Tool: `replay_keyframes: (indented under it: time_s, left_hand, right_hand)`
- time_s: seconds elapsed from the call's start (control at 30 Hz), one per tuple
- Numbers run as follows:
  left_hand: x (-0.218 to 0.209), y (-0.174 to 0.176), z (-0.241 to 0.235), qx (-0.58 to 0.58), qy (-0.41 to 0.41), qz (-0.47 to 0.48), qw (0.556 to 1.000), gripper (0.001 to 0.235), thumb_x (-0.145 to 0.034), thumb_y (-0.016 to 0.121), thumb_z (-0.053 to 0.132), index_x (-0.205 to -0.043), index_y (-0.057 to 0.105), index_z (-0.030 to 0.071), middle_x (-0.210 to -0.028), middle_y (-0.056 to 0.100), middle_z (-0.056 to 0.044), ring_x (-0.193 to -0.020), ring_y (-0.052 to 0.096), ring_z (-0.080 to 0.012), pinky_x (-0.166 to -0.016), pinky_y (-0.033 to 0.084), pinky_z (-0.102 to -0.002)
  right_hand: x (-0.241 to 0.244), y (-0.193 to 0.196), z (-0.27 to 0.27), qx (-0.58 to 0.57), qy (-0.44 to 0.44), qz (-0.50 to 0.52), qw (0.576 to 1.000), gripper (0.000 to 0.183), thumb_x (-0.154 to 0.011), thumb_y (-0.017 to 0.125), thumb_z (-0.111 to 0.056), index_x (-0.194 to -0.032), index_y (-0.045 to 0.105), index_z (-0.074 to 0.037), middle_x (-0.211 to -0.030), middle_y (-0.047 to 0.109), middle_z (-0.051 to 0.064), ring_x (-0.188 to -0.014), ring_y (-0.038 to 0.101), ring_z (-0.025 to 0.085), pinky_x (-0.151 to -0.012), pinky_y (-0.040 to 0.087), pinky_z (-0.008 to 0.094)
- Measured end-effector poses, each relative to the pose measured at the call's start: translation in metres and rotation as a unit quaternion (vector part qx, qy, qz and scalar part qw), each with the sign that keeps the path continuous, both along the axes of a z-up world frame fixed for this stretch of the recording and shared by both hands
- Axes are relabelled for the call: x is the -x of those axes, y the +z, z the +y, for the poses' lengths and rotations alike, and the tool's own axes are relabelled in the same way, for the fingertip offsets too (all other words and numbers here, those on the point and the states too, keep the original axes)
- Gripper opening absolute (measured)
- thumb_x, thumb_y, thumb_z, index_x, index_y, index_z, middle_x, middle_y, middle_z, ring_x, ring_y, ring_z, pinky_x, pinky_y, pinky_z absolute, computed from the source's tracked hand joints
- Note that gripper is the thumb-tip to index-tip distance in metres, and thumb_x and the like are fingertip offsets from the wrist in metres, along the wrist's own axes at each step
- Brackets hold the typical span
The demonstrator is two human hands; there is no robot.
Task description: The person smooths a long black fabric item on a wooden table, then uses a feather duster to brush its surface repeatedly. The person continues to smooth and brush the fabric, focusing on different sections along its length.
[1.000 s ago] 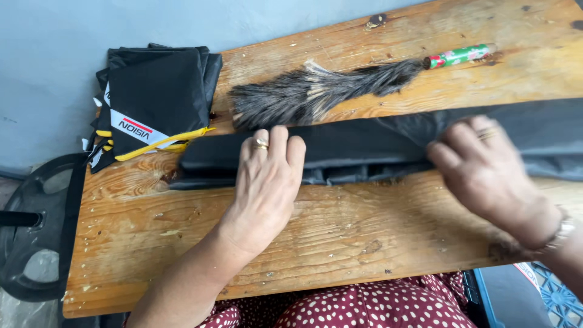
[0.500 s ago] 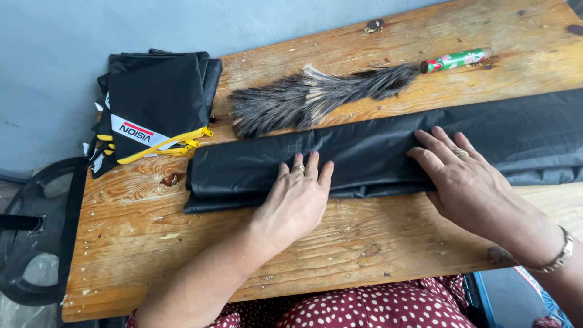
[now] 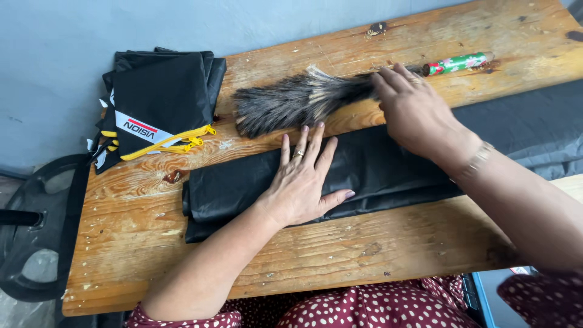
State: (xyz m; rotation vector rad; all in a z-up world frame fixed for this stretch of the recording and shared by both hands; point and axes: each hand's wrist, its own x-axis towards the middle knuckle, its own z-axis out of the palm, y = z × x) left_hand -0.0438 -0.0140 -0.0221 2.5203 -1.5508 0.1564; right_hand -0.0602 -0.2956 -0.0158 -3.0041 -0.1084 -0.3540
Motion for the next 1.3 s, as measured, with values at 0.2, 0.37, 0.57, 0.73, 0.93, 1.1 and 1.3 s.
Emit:
replay_keyframes:
  time_s: [0.2, 0.37, 0.57, 0.73, 0.93, 1.1, 1.3]
  left_hand:
    - [0.001, 0.01, 0.002, -0.047, 0.008, 0.082, 0.995, 0.107, -0.091, 0.045, 0.076, -0.158, 0.026, -0.006, -0.164, 0.018, -0.037, -0.154, 0.014, -0.0534, -0.12, 0.002, -0.072]
    - [0.0, 0.006, 0.003, -0.001, -0.024, 0.046, 0.999, 0.125, -0.075, 0.055, 0.089, -0.157, 0.031, -0.003, -0.165, 0.017, -0.034, -0.154, 0.014, -0.0532, -0.121, 0.004, -0.071]
    - [0.003, -0.005, 0.002, -0.022, -0.041, 0.006, 0.999, 0.123, -0.077, 0.057, 0.09, -0.159, 0.028, 0.003, -0.167, 0.015, -0.028, -0.153, 0.014, -0.0525, -0.12, 0.007, -0.071]
    - [0.003, -0.007, 0.001, -0.018, -0.026, 0.011, 0.999, 0.118, -0.079, 0.052, 0.089, -0.157, 0.033, 0.004, -0.164, 0.027, -0.028, -0.152, 0.02, -0.0495, -0.12, 0.009, -0.07]
    - [0.008, -0.017, 0.001, 0.011, -0.023, -0.03, 0.999, 0.099, -0.088, 0.05, 0.076, -0.152, 0.042, 0.002, -0.154, 0.042, -0.028, -0.147, 0.031, -0.0528, -0.118, 0.016, -0.074]
    - [0.01, -0.014, 0.0, 0.037, -0.061, -0.081, 0.994, 0.085, -0.088, 0.066, 0.058, -0.158, 0.04, 0.018, -0.161, 0.035, -0.028, -0.141, 0.035, -0.0641, -0.113, 0.026, -0.078]
    - [0.007, -0.024, -0.003, 0.051, -0.037, -0.031, 0.998, 0.071, -0.077, 0.072, 0.039, -0.143, 0.058, 0.019, -0.143, 0.05, -0.024, -0.138, 0.038, -0.0585, -0.105, 0.027, -0.085]
  right_hand:
    - [-0.041, -0.061, -0.022, 0.133, -0.009, -0.057, 0.989, 0.043, -0.1, 0.053, -0.026, -0.141, 0.068, -0.022, -0.116, 0.065, 0.008, -0.125, 0.061, 0.037, -0.118, 0.032, 0.059]
    - [-0.02, 0.003, 0.011, 0.224, 0.067, -0.237, 0.943, 0.035, -0.094, 0.061, -0.027, -0.127, 0.072, -0.02, -0.094, 0.056, 0.005, -0.09, 0.061, 0.028, -0.09, 0.045, 0.041]
    - [0.049, 0.083, 0.065, 0.295, -0.017, -0.22, 0.93, 0.03, -0.101, 0.061, -0.017, -0.13, 0.068, -0.021, -0.088, 0.057, 0.0, -0.079, 0.061, 0.023, -0.065, 0.046, 0.035]
    - [0.092, 0.048, 0.072, 0.129, -0.085, -0.027, 0.988, 0.032, -0.097, 0.054, -0.013, -0.127, 0.062, -0.022, -0.09, 0.062, 0.01, -0.079, 0.065, 0.038, -0.04, 0.051, 0.049]
    - [0.136, 0.006, 0.041, 0.173, -0.104, -0.021, 0.979, 0.05, -0.088, 0.058, -0.018, -0.136, 0.064, -0.028, -0.09, 0.061, 0.002, -0.09, 0.068, 0.031, -0.055, 0.06, 0.043]
    - [0.137, -0.021, -0.018, 0.253, -0.224, -0.097, 0.936, 0.021, -0.101, 0.056, -0.022, -0.11, 0.073, -0.032, -0.088, 0.064, -0.007, -0.09, 0.073, 0.023, -0.058, 0.054, 0.037]
    - [0.111, -0.001, 0.081, 0.064, -0.123, 0.012, 0.99, 0.013, -0.093, 0.049, -0.011, -0.099, 0.06, -0.013, -0.099, 0.052, 0.013, -0.087, 0.065, 0.037, -0.05, 0.059, 0.05]
